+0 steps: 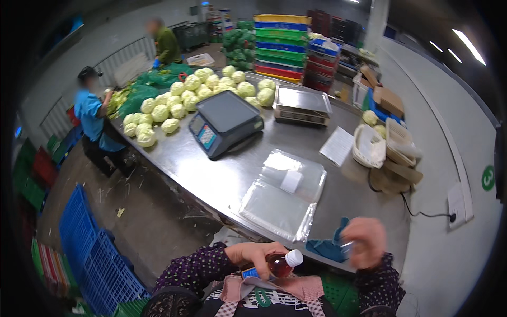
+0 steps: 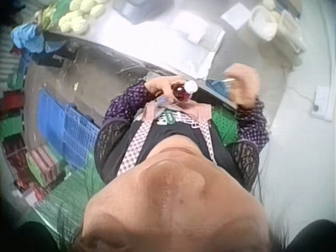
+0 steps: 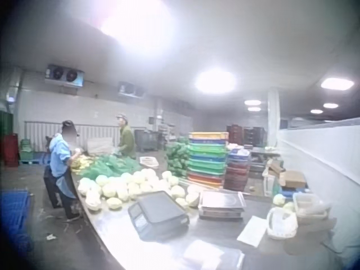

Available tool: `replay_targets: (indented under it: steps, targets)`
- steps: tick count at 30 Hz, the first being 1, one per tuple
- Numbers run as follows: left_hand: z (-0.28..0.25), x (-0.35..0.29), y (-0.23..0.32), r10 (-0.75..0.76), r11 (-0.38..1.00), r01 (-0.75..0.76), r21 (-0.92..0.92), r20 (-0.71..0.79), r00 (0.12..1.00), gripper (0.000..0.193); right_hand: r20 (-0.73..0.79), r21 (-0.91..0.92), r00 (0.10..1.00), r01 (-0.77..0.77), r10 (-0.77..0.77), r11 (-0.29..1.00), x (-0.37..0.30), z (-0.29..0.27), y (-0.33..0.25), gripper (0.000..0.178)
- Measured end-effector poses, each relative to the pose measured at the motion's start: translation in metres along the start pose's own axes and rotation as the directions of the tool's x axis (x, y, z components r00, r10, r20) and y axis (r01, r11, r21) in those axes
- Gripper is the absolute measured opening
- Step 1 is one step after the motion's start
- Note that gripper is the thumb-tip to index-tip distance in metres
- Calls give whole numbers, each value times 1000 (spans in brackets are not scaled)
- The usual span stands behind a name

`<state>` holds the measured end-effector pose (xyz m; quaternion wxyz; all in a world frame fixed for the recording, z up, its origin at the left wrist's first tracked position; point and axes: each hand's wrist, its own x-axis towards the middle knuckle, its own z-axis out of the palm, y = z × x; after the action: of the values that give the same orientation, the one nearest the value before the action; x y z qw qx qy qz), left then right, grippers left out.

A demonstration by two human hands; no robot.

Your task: The person stands at a stainless steel counter in a market setting and uses a handheld label printer to apply price tags to clear plastic bags containing white rectangular blocks. The person repeatedly prints labels, peels them from the backing, and sticks them onto the bags.

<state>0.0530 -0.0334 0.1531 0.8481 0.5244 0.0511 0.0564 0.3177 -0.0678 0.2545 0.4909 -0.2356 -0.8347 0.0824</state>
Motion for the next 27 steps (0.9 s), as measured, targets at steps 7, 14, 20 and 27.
replay_targets:
  steps: [7, 14, 20, 27]
  targets:
    - [2, -1, 9, 284, 945, -181, 274, -403, 870, 44, -318, -8, 573, -798, 755, 602, -197, 34, 179, 32]
    - [15, 6, -12, 327, 898, -35, 438, -613, 719, 45, -439, -277, 483, -875, 758, 398, -279, 88, 206, 25]
    - [12, 19, -15, 580, 646, 162, 746, -617, 532, 48, -443, -250, 561, -826, 699, 505, -199, 78, 152, 29]
    - [12, 44, -25, 692, 432, 295, 852, -523, 498, 48, 13, -228, 936, -341, 353, 912, -43, 74, 26, 24]
